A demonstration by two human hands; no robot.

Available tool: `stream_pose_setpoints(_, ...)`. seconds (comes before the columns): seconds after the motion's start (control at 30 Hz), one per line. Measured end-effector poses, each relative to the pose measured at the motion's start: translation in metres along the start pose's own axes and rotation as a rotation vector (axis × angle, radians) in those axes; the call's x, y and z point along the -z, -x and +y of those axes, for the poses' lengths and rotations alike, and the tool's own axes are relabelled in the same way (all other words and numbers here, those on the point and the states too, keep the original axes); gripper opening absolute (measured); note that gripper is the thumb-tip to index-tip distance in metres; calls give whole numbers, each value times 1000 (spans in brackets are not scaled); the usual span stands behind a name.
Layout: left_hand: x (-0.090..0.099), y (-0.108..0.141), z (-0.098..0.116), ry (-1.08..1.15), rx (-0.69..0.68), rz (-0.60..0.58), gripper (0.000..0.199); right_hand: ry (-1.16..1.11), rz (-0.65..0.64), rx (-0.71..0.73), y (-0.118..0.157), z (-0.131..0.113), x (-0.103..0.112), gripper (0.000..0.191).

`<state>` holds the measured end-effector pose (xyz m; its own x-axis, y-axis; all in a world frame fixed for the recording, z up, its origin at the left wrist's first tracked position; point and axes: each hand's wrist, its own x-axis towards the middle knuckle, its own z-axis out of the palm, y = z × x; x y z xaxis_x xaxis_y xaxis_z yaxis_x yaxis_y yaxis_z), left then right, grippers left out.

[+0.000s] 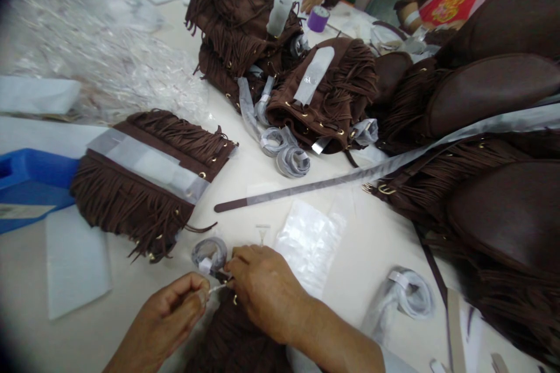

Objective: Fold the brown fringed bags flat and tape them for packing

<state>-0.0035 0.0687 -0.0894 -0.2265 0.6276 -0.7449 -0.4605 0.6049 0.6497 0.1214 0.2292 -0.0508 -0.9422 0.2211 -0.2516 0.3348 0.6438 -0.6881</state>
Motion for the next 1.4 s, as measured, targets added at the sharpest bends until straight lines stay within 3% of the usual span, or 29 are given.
stream_pose_setpoints(0.3, -1, 0, 31, -29, -77, -16, 38, -213, 138, 17, -2, -6, 2, 10)
stream_pose_setpoints(0.43, -4, 6, 36, -151, -256, 132, 40, -524, 224, -169, -5, 2, 1, 7)
stream_pose_setpoints(0.5, -9, 8, 37, -237, -272, 193, 42, -724, 225, -283, -6, 6, -1, 7)
stream_pose_setpoints(0.67, -16, 2, 41, -473, -371, 118, 25, -1006, 203, -338, -3, 10, -5, 15)
stream_pose_setpoints(0.73, -15, -3, 41, -450, -386, 98, 25, -1027, 206, -344, -2, 9, -5, 16)
stream_pose_setpoints(0.93, -12, -4, 40, -297, -254, 50, 30, -987, 212, -313, -1, 11, -6, 15)
stream_pose_setpoints(1.1, -17, -1, 40, -180, -256, 101, 29, -973, 193, -295, 0, 14, -7, 14)
stream_pose_setpoints(1.4, -12, -4, 40, -240, -278, 43, 31, -996, 151, -313, -1, 12, -8, 19)
